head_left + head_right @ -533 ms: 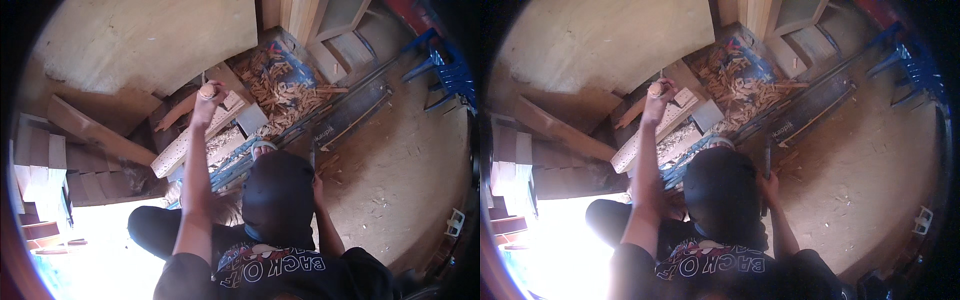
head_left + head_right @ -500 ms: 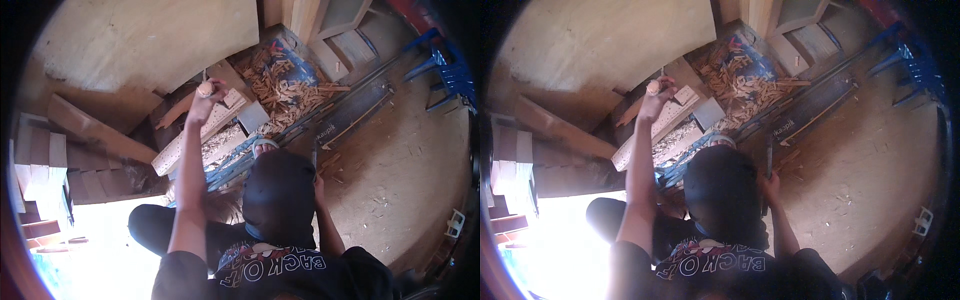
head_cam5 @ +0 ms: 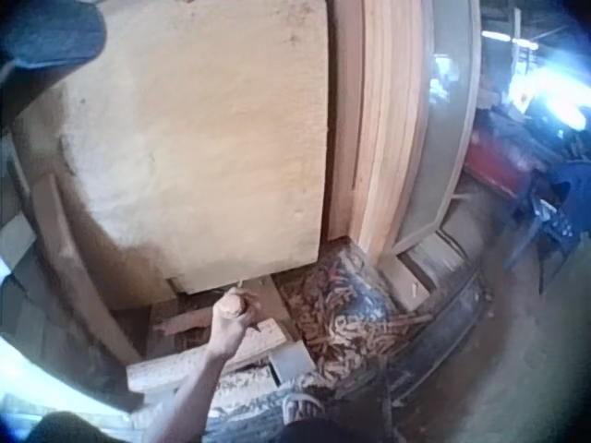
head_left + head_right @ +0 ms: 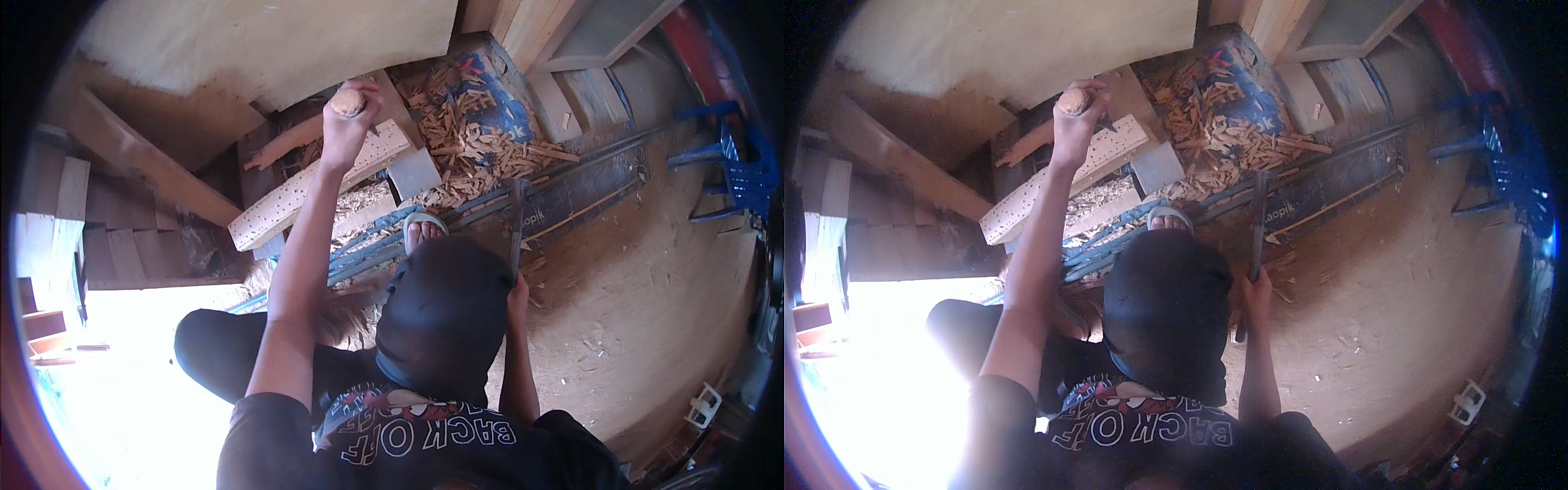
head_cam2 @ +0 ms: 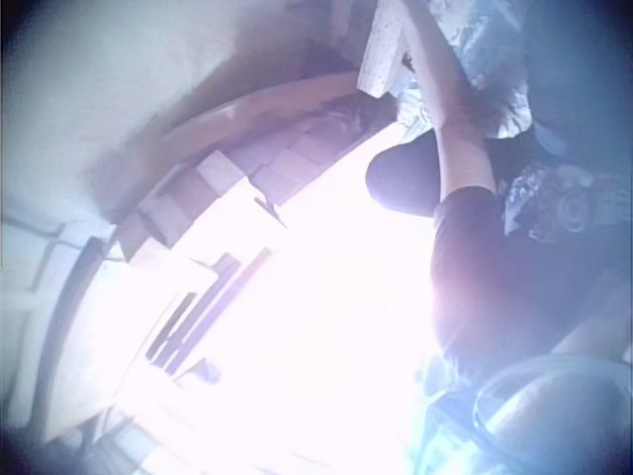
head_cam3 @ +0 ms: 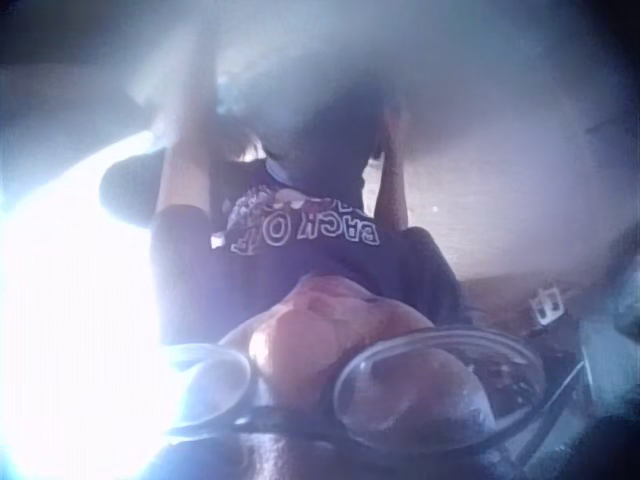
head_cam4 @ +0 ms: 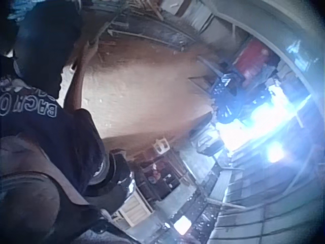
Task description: The person sits on the floor and uses a hammer to repeatedly strike a small cylindrical wooden piece held in the left hand. The person occasionally repositions the wood and continues striking it against a larger wooden board.
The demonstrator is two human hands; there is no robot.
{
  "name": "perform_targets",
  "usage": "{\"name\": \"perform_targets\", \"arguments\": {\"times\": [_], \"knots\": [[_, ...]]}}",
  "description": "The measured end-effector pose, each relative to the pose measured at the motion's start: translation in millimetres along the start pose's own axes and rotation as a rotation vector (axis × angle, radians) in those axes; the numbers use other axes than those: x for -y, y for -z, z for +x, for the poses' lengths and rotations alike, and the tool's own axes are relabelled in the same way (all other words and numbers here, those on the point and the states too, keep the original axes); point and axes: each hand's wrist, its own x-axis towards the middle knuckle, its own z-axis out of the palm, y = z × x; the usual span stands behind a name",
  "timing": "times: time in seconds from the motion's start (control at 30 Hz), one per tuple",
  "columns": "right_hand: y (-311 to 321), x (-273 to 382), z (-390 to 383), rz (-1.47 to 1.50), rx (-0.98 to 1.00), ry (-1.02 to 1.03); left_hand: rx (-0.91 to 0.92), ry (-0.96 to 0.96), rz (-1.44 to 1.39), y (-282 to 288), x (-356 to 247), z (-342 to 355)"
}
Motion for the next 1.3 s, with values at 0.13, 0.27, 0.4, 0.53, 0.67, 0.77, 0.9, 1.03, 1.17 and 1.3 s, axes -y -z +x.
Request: {"name": "perform_targets", "arguments": {"times": [0.13, 0.27, 0.4, 0.53, 0.67, 0.77, 0.9, 1.03, 1.17, 1.3], "knots": [[-6, 17, 6, 0.015, 0.002, -0.018, 0.039, 0.029, -0.01, -4, 3, -2], [-13, -3, 14, 0.006, -0.013, 0.065, 0.062, 0.052, -0.09, -17, 8, -7], [-17, -26, 19, -0.094, 0.029, 0.077, 0.084, 0.025, -0.03, -27, 12, -6], [-21, -11, 30, -0.079, 0.091, 0.075, 0.098, -0.014, 0.021, -30, 13, 0], [-25, 56, 36, 0.163, 0.18, -0.002, 0.171, -0.06, 0.004, -33, 14, 2], [-19, 133, 40, -0.055, 0.136, 0.236, 0.227, -0.081, 0.075, -34, 16, 3], [-7, 224, 47, -0.29, 0.039, 0.427, 0.292, -0.177, 0.05, -34, 21, 6], [-5, 265, 43, -0.314, 0.073, 0.54, 0.26, -0.177, 0.047, -29, 20, 9], [-16, 265, 40, -0.346, 0.153, 0.407, 0.264, -0.124, 0.044, -25, 14, 11], [-30, 255, 45, -0.371, 0.223, 0.435, 0.272, -0.053, 0.068, -23, 11, 12]]}}
